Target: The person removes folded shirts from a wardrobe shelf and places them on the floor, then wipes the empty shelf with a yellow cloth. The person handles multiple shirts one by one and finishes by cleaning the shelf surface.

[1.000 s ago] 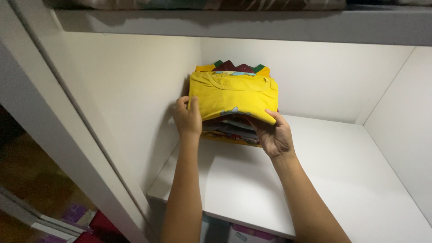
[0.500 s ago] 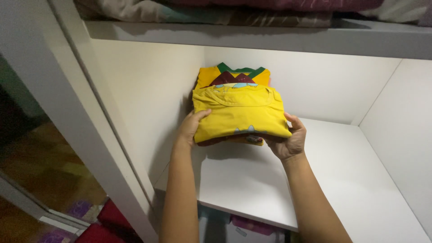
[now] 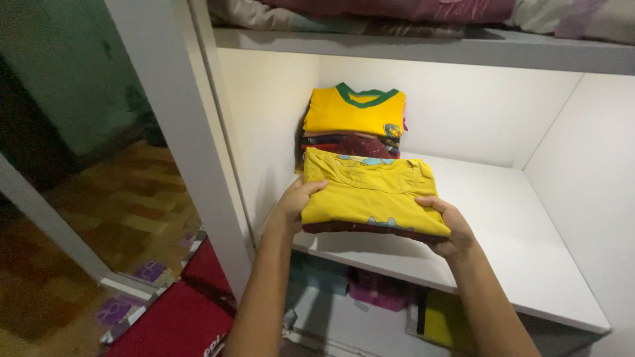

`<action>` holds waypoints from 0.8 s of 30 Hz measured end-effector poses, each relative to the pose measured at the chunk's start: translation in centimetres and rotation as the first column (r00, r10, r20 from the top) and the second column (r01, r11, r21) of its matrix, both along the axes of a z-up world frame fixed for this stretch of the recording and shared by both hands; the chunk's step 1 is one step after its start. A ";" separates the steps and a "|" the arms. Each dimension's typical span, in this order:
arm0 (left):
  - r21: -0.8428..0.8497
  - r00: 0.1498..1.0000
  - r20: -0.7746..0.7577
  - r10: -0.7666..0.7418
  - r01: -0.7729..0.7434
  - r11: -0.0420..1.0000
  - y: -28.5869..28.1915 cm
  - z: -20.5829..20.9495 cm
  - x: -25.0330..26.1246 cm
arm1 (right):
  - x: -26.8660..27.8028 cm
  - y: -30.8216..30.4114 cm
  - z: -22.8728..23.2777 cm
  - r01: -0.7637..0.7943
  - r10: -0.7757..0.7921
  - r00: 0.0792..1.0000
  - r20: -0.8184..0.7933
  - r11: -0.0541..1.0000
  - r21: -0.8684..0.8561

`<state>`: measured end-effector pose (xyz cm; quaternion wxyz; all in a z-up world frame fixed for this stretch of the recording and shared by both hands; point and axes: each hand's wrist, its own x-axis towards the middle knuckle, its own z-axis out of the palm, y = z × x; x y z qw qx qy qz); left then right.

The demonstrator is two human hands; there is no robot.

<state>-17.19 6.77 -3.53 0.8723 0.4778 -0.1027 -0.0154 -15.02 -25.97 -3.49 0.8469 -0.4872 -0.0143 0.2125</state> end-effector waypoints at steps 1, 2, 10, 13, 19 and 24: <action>0.013 1.000 0.023 0.002 -0.002 1.000 -0.2 -0.3 -0.9 | -0.9 -0.5 -0.3 -0.007 0.007 1.000 -0.019 1.000 -0.016; 0.026 0.999 0.045 0.007 -0.008 1.000 -0.4 -0.6 -1.7 | -1.7 -0.8 -0.5 -0.015 0.015 1.000 -0.010 1.000 -0.010; 0.097 0.988 -0.053 0.147 -0.141 0.985 -0.1 -2.0 -11.2 | -9.0 -0.7 -1.5 -0.095 0.094 0.995 -0.039 0.995 -0.016; 0.124 0.982 -0.054 0.179 -0.171 0.977 0.0 -1.7 -13.7 | -11.0 -0.3 -1.8 -0.052 0.053 0.997 -0.051 0.998 0.028; 0.112 0.966 -0.135 0.221 -0.206 0.972 0.1 -1.7 -18.5 | -14.4 -0.1 -2.4 -0.151 0.151 0.989 0.006 0.988 0.028; 0.118 0.959 -0.135 0.248 -0.233 0.965 1.5 -2.4 -22.1 | -17.5 1.7 -2.2 -0.174 0.174 0.985 0.011 0.984 -0.030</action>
